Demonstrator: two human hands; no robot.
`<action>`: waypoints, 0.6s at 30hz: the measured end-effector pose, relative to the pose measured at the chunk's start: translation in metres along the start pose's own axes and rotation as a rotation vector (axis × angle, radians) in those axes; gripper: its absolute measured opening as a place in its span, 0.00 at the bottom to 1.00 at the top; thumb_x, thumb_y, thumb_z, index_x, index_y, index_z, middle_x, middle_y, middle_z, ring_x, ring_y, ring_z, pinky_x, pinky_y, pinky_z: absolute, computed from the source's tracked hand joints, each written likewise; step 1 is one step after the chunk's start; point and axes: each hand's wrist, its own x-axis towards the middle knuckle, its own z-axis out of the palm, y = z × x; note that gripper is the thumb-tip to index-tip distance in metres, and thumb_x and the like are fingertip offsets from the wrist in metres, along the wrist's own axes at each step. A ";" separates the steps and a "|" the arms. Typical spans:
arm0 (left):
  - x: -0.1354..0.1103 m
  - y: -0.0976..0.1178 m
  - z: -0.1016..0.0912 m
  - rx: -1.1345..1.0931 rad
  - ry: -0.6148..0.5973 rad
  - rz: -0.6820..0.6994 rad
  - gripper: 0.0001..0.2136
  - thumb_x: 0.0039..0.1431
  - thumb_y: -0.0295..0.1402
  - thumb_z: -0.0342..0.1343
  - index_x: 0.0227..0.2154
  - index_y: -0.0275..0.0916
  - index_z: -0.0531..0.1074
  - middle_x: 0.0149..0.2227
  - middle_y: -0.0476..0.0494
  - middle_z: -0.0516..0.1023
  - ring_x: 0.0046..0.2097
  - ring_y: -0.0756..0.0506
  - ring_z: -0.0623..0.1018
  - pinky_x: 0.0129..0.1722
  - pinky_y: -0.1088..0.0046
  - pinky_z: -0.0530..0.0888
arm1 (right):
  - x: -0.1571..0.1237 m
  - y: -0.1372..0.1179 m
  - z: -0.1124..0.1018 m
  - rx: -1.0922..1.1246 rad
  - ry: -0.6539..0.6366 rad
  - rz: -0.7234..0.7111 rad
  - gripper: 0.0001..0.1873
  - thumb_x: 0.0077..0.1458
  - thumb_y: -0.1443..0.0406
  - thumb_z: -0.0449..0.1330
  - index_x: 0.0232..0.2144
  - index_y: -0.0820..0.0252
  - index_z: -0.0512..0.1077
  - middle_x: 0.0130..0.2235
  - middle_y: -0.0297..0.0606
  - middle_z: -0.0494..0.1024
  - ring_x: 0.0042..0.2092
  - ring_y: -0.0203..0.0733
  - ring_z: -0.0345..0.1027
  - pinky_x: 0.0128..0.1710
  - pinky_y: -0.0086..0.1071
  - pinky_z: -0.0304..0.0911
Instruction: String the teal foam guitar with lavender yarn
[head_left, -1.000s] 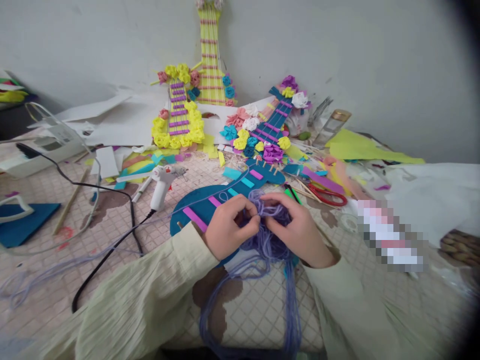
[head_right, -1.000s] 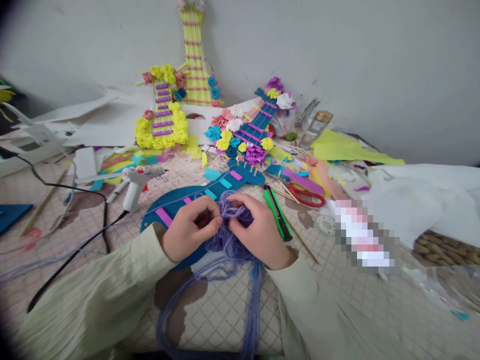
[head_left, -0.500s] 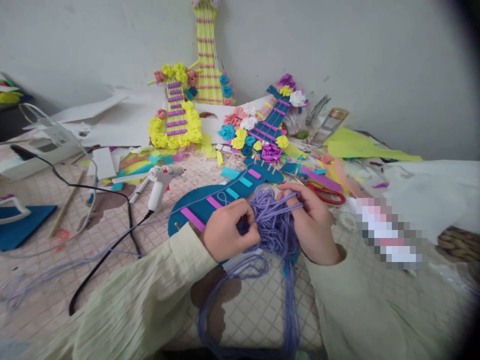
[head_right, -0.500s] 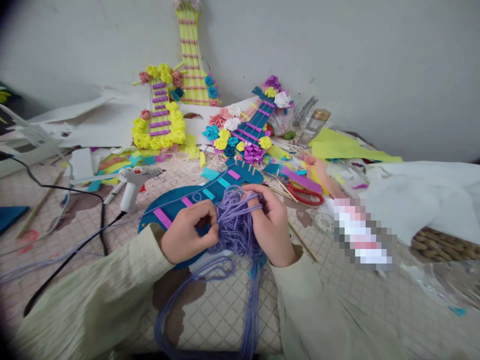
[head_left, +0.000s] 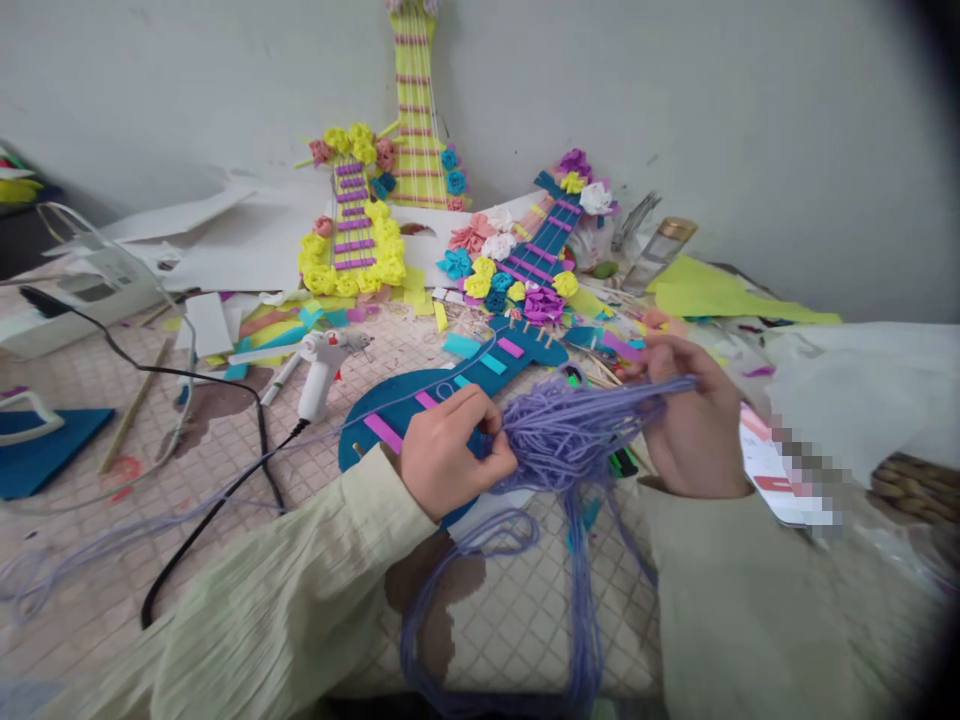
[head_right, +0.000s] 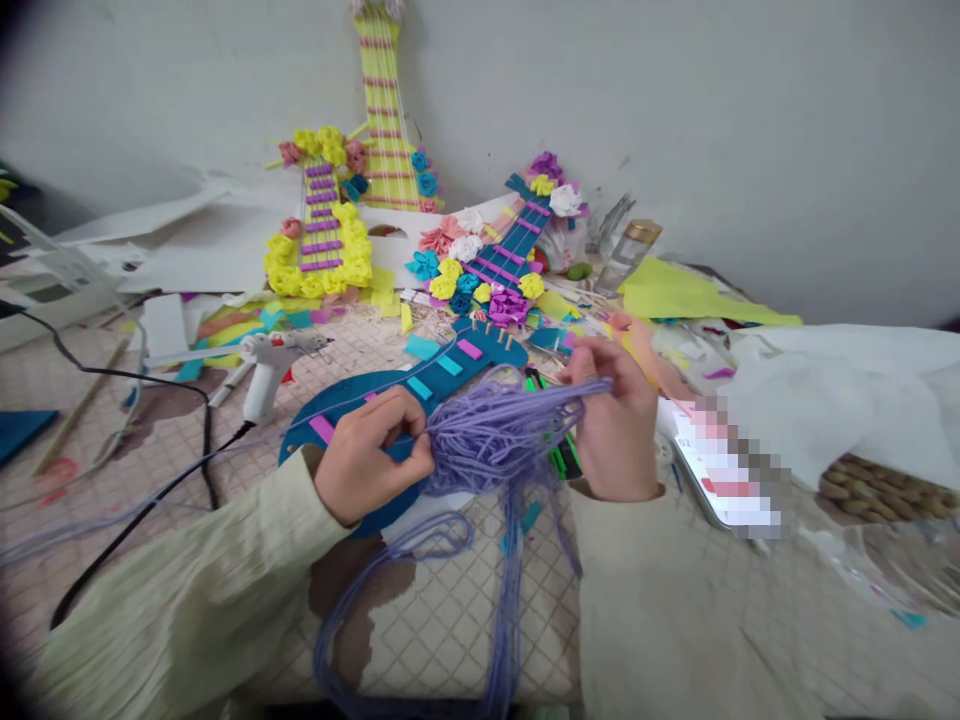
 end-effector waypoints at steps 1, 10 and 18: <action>-0.001 0.000 0.001 0.004 -0.002 0.007 0.04 0.44 0.24 0.49 0.21 0.37 0.60 0.22 0.52 0.63 0.23 0.54 0.61 0.24 0.77 0.60 | 0.002 0.000 -0.001 0.149 -0.055 0.096 0.07 0.52 0.60 0.56 0.33 0.54 0.69 0.28 0.33 0.66 0.29 0.35 0.64 0.31 0.34 0.62; -0.003 0.002 0.004 -0.038 0.044 0.007 0.03 0.50 0.25 0.50 0.24 0.37 0.62 0.26 0.50 0.66 0.26 0.53 0.65 0.27 0.77 0.64 | 0.004 -0.035 -0.031 -0.132 -0.917 -0.023 0.24 0.38 0.60 0.67 0.42 0.51 0.70 0.38 0.38 0.73 0.42 0.44 0.68 0.39 0.37 0.67; -0.004 0.005 0.004 -0.118 -0.022 0.090 0.03 0.50 0.24 0.49 0.27 0.37 0.63 0.29 0.47 0.68 0.29 0.52 0.66 0.29 0.77 0.66 | -0.012 -0.033 -0.002 -0.262 -0.719 -0.342 0.16 0.49 0.64 0.59 0.43 0.50 0.69 0.45 0.37 0.72 0.49 0.43 0.64 0.50 0.41 0.60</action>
